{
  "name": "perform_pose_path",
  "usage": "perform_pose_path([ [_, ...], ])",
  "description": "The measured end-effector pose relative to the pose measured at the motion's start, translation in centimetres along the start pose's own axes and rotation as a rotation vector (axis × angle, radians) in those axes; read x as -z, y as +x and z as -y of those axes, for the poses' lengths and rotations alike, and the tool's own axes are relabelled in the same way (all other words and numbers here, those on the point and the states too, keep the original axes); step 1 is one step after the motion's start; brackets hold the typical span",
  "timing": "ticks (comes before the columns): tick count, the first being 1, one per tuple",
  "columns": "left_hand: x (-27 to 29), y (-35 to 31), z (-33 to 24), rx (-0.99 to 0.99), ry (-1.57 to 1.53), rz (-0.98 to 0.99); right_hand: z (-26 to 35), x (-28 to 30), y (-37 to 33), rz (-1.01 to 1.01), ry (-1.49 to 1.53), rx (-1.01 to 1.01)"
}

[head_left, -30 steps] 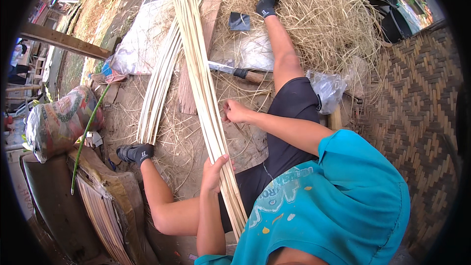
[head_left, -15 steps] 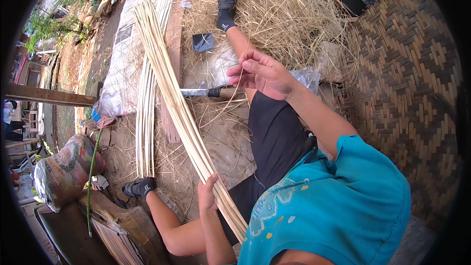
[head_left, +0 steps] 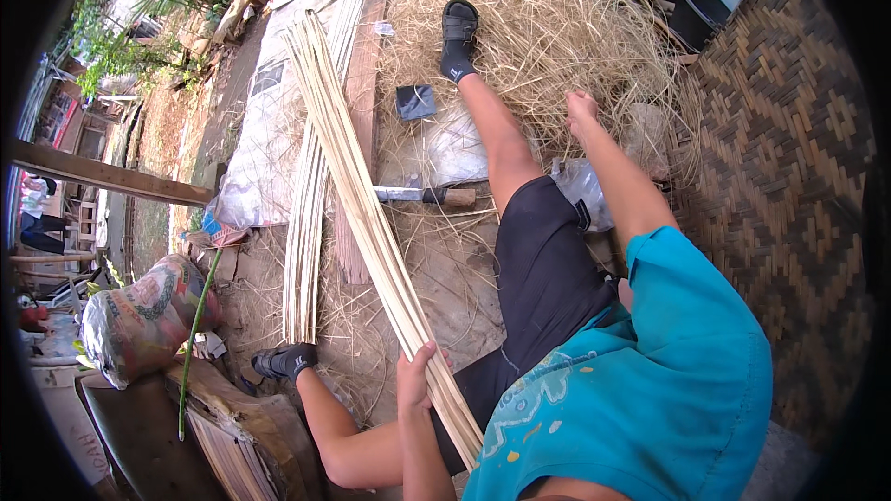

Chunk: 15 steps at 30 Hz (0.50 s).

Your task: The person sits on the ground and uses a machete to split long bamboo stalks into thin strips. They then gather the strips, align them, and tie them into bundles using thin twine.

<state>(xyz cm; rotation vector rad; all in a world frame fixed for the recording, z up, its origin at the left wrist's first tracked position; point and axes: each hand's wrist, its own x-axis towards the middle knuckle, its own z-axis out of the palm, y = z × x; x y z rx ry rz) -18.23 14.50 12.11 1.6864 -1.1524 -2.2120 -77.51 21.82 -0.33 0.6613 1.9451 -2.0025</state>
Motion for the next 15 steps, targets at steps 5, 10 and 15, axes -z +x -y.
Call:
perform_pose_path([
  [5, -0.1, 0.3, 0.0, 0.007, 0.008, 0.028, 0.1, -1.2, 3.7, -0.027, 0.052, 0.017],
  [10, 0.0, 0.0, 0.0, 0.015, -0.014, 0.035, 9.3, 0.9, 1.9, 0.021, -0.165, 0.422],
  [15, 0.1, 0.1, 0.3, 0.017, -0.012, 0.02, 27.2, 7.9, -11.3, 0.23, 0.005, 1.166],
])
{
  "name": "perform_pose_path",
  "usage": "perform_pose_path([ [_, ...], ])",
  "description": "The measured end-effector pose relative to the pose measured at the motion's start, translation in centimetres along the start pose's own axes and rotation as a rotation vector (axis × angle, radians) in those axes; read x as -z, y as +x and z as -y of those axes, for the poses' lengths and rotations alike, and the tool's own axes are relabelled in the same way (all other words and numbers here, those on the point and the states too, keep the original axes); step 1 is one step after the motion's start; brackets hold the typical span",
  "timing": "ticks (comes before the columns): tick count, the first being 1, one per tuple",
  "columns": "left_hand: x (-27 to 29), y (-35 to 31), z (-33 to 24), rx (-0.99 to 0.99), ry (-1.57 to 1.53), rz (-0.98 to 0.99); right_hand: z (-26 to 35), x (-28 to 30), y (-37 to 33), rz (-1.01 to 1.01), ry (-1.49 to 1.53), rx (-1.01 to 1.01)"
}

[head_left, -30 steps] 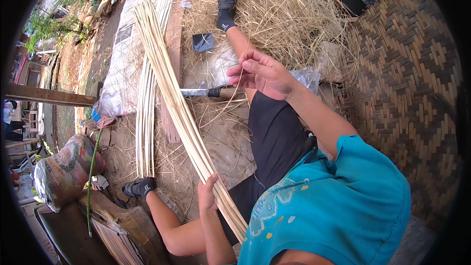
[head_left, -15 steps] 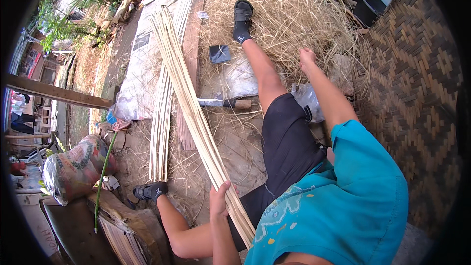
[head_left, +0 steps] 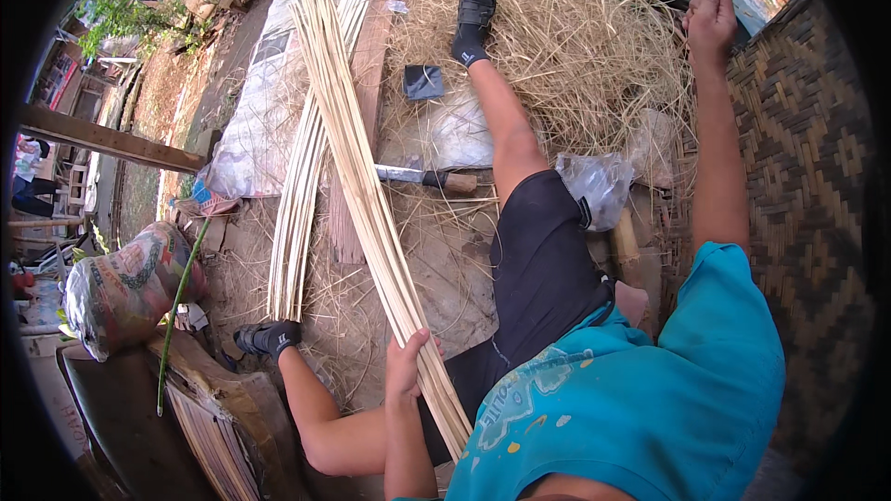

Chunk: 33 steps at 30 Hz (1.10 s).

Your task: The person sits on the ground and uses a machete to split long bamboo stalks into thin strips. They then gather the strips, align them, and tie them into bundles using thin twine.

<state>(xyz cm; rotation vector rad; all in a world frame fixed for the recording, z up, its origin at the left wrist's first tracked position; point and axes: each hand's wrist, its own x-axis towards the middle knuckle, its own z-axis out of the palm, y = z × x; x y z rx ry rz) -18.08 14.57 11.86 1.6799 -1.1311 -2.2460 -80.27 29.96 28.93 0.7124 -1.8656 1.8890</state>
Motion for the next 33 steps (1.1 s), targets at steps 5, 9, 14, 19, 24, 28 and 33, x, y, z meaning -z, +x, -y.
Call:
perform_pose_path([
  [5, -0.5, 0.0, -0.2, -0.025, -0.028, 0.023, 4.1, 1.4, 0.8, 0.843, -0.456, -0.109],
  [9, -0.3, -0.3, 0.0, -0.052, -0.04, 0.006, 8.7, -2.1, -4.7, 1.069, -0.065, -0.315],
  [14, -0.6, -0.4, -0.4, -0.052, -0.023, 0.008, 5.6, -4.6, -8.6, 1.163, 0.237, -0.743],
  [19, -0.4, -0.1, 0.2, -0.06, -0.017, 0.018, 5.8, -6.8, -15.3, 1.313, 0.322, -0.81],
  [24, -0.4, 0.1, 0.2, -0.078, -0.021, 0.04, 2.8, -8.8, -20.0, 1.249, 0.519, -0.95],
  [28, -0.8, -0.4, -0.1, -0.071, -0.013, 0.007, 4.4, -11.1, -22.7, 1.285, 0.473, -1.047],
  [33, -1.0, 0.1, 0.0, -0.124, 0.015, 0.042, 6.4, -14.6, -31.8, 1.643, 0.283, -0.686],
])
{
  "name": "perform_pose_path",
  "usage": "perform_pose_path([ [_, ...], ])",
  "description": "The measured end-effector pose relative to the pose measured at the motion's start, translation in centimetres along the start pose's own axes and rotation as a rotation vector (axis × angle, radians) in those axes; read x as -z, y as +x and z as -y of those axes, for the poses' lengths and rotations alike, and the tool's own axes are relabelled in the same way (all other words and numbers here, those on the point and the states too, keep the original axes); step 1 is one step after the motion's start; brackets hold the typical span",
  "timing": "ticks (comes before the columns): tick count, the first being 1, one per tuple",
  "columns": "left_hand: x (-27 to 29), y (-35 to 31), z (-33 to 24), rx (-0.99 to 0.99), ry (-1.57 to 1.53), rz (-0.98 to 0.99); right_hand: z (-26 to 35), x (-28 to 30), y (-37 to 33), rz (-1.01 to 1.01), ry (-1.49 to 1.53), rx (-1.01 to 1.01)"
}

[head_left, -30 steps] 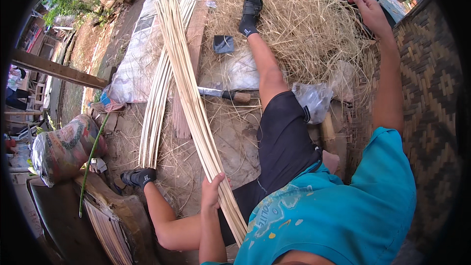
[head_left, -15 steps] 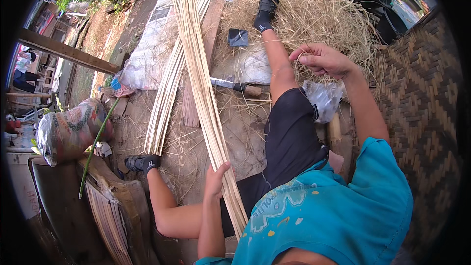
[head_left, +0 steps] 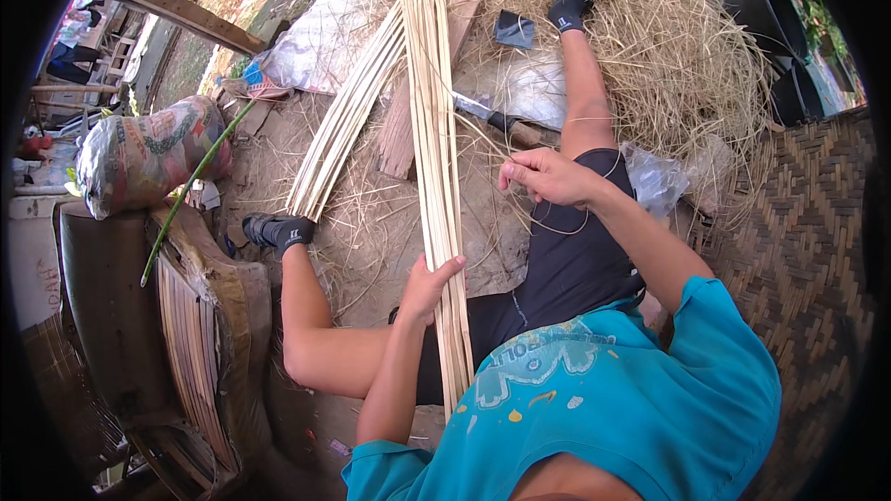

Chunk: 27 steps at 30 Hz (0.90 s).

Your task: The person sits on the ground and uses a machete to split long bamboo stalks into thin strips. They then gather the strips, align them, and tie them into bundles using thin twine.

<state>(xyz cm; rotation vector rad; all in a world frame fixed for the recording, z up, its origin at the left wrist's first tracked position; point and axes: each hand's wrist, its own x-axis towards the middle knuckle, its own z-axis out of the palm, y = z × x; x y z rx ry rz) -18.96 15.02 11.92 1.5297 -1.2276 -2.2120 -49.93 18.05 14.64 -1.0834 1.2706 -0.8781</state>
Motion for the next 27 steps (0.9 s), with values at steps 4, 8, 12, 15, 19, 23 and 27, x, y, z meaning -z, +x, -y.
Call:
perform_pose_path([
  [4, -0.3, -0.3, 0.0, -0.019, -0.08, 0.028, -2.0, -8.6, 3.3, 0.072, 0.07, -0.06],
  [8, 0.2, 0.6, 1.1, -0.084, -0.078, 0.046, -2.3, -12.1, 4.5, 0.168, 0.016, -0.024],
  [12, 0.6, 0.8, 1.8, -0.105, -0.083, 0.002, -2.3, -10.7, 2.2, 0.014, -0.25, 0.024],
  [15, 0.1, 0.6, 1.3, -0.017, -0.069, -0.062, -2.2, -10.4, -1.4, 0.173, -0.337, -0.086],
  [19, 0.1, 0.1, 1.0, 0.007, -0.108, -0.033, 2.2, -12.0, -4.7, 0.582, -0.177, -0.351],
  [23, 0.2, 0.0, 0.8, -0.006, -0.103, -0.016, 1.0, -10.8, -5.1, 0.653, -0.126, -0.087],
  [27, 0.6, 0.1, 0.8, 0.002, -0.055, -0.008, -1.5, -6.4, -2.3, 0.32, 0.449, -0.39],
])
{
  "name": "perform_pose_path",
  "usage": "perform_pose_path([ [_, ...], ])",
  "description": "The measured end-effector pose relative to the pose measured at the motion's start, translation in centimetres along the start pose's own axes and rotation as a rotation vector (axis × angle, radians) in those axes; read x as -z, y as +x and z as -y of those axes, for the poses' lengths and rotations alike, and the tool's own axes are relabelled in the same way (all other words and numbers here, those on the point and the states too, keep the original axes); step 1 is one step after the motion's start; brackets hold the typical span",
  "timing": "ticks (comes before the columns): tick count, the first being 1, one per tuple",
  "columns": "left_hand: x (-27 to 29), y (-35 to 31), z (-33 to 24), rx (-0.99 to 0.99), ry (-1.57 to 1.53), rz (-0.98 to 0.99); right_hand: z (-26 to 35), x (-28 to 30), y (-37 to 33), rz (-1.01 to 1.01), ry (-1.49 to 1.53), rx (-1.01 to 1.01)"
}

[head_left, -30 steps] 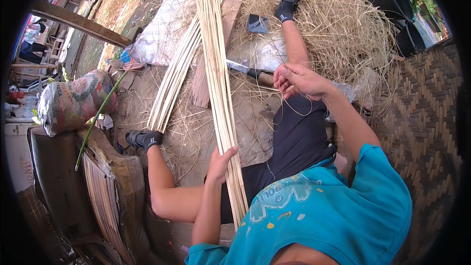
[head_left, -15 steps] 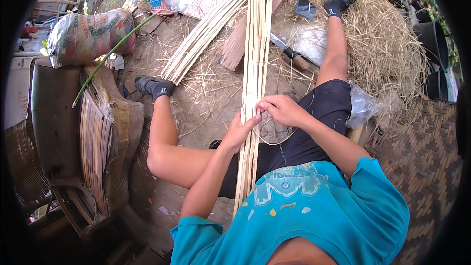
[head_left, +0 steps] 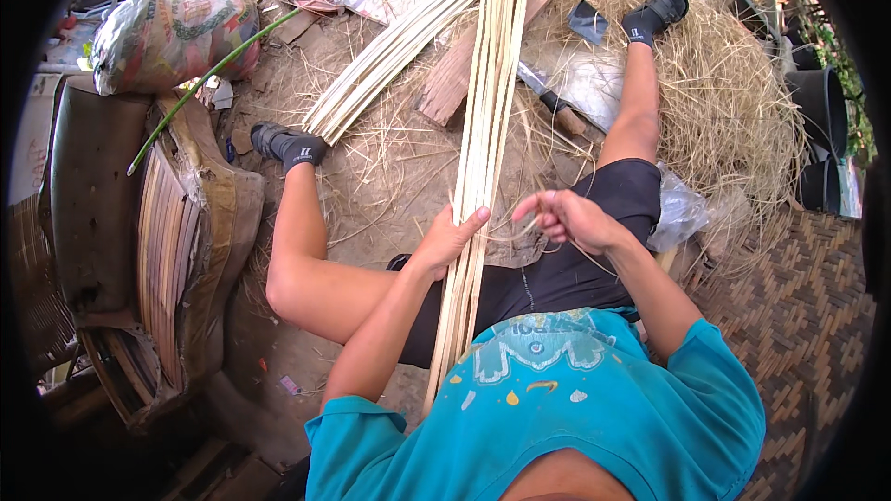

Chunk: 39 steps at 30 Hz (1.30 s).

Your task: The person sits on the ground and uses a machete to split long bamboo stalks into thin strips. They then gather the strips, align them, and tie them into bundles using thin twine.

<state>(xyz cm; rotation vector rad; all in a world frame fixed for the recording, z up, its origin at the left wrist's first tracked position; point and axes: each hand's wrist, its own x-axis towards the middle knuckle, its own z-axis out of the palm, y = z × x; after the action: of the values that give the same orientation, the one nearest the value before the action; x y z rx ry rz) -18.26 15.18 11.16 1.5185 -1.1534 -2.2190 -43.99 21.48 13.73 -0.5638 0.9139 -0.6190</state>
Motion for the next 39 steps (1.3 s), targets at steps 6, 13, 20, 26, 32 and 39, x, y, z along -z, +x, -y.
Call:
perform_pose_path([
  [6, -0.5, -1.0, -1.0, 0.043, -0.187, 0.11, -1.7, 5.5, 7.0, -0.437, 0.673, 0.197],
  [13, -0.4, -0.1, -0.7, 0.097, -0.187, 0.12, -6.2, 7.1, 14.3, -1.006, 0.933, 0.37],
  [20, -0.3, -0.2, -0.2, 0.14, -0.211, 0.09, -3.7, 8.0, 12.0, -0.878, 0.971, 0.522],
  [26, -0.5, -0.2, -0.3, 0.132, -0.277, 0.129, -7.7, 0.5, 13.6, -0.315, 0.466, -0.151],
  [32, -0.1, 0.2, 0.5, 0.167, -0.348, 0.167, -4.3, 0.1, 12.0, 0.073, 0.133, -0.316],
  [39, 0.0, 0.4, 1.1, 0.138, -0.327, 0.184, -1.2, -1.9, 9.8, 0.135, -0.561, -0.388],
])
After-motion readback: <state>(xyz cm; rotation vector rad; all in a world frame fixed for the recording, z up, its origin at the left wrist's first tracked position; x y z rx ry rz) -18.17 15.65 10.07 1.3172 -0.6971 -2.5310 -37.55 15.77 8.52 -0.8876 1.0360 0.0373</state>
